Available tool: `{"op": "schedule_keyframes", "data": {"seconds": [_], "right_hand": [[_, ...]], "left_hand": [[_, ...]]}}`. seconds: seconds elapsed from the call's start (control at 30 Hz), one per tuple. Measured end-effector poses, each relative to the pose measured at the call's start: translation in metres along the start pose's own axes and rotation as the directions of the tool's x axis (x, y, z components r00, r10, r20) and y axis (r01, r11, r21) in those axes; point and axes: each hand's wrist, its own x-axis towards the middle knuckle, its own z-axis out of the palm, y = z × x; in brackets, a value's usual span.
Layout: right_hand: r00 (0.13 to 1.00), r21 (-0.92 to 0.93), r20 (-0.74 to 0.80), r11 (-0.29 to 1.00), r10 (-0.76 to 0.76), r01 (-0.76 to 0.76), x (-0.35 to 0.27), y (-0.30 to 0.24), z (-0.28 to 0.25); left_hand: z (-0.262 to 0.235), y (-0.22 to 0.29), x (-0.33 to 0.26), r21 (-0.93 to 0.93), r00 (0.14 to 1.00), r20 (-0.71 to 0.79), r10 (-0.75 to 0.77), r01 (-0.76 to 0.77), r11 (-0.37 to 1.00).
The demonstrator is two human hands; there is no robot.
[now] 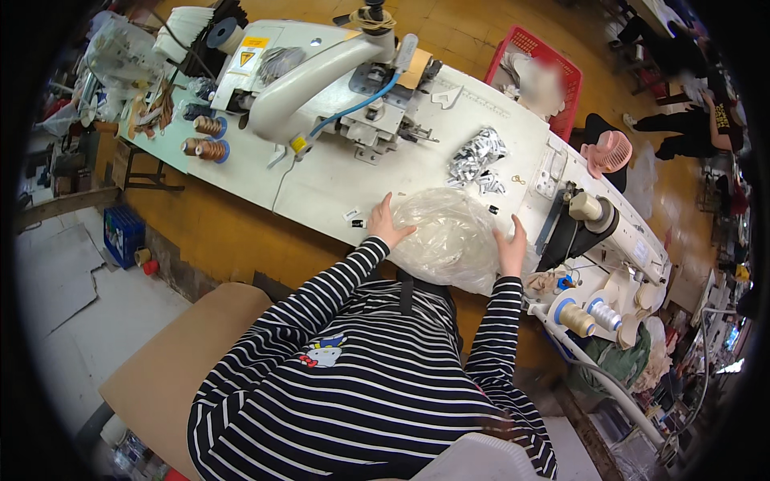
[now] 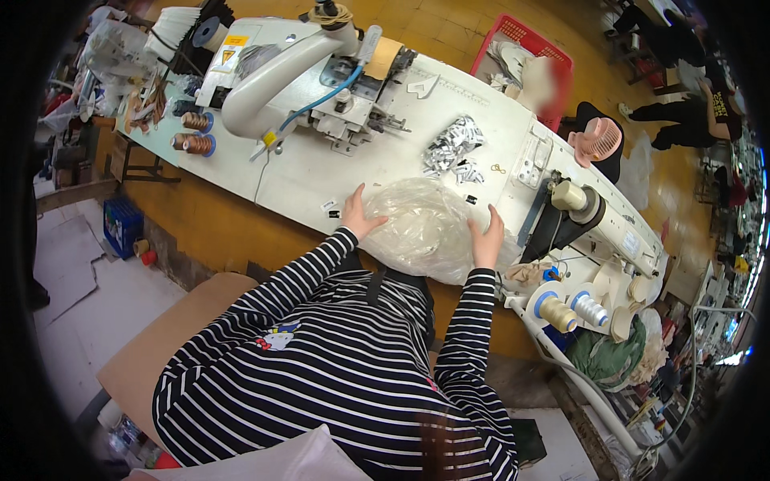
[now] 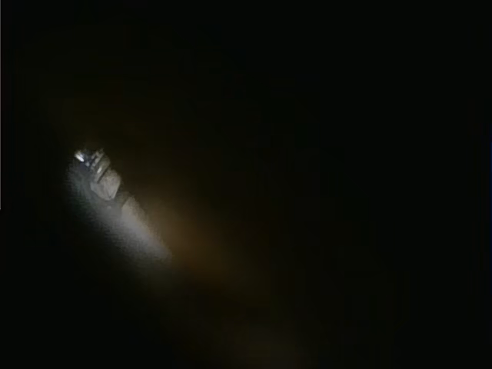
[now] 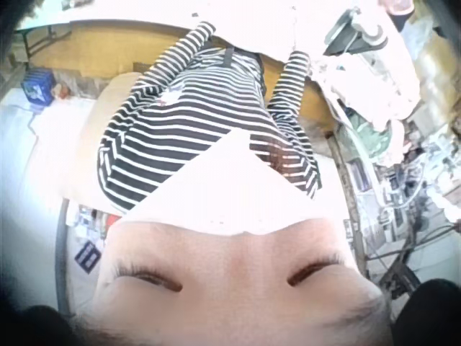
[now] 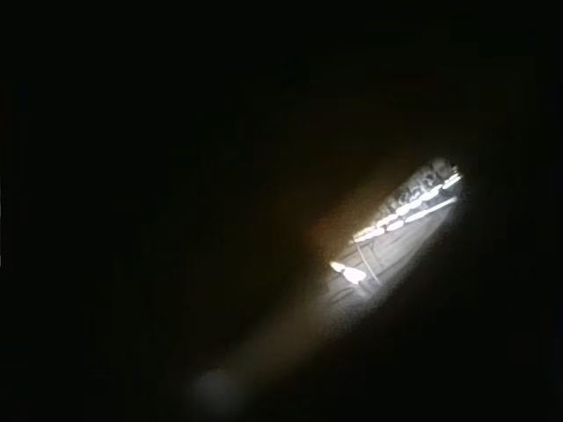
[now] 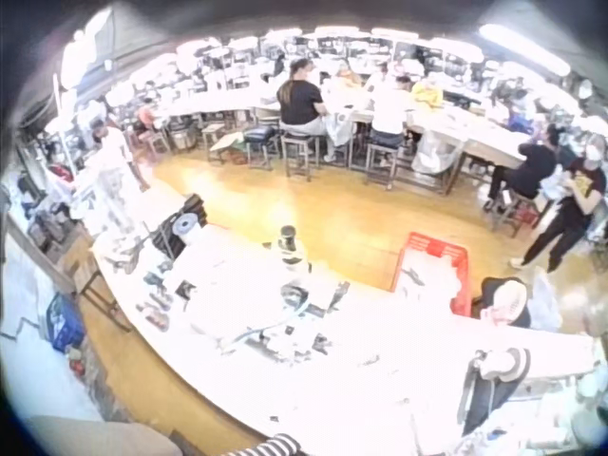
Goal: The person walks through a garment factory floor, picks up a plastic bag of small fabric pieces, and places it on a table. They then open the bag and sort the small fabric pieces by hand into piles on the table.
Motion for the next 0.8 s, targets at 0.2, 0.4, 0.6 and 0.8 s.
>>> {"op": "schedule_keyframes", "data": {"seconds": [0.2,0.4,0.6,0.8], "right_hand": [[0.992,0.021,-0.121,0.999,-0.036,0.039,-0.04,-0.014,0.014],[0.974,-0.282,-0.227,0.959,-0.029,-0.037,-0.066,-0.017,0.028],[0.97,-0.098,-0.143,0.972,0.197,-0.212,-0.091,0.014,0.049],[0.928,0.248,-0.222,0.938,0.298,-0.242,-0.145,0.006,0.066]], "left_hand": [[0.001,-0.035,-0.013,-0.072,0.975,-0.135,0.178,-0.189,0.979],[-0.033,-0.124,-0.005,0.199,0.951,-0.224,0.214,-0.17,0.965],[-0.022,-0.155,0.042,0.122,0.901,-0.038,0.432,-0.425,0.897],[-0.043,-0.124,0.078,0.089,0.912,-0.025,0.409,-0.405,0.91]]}}
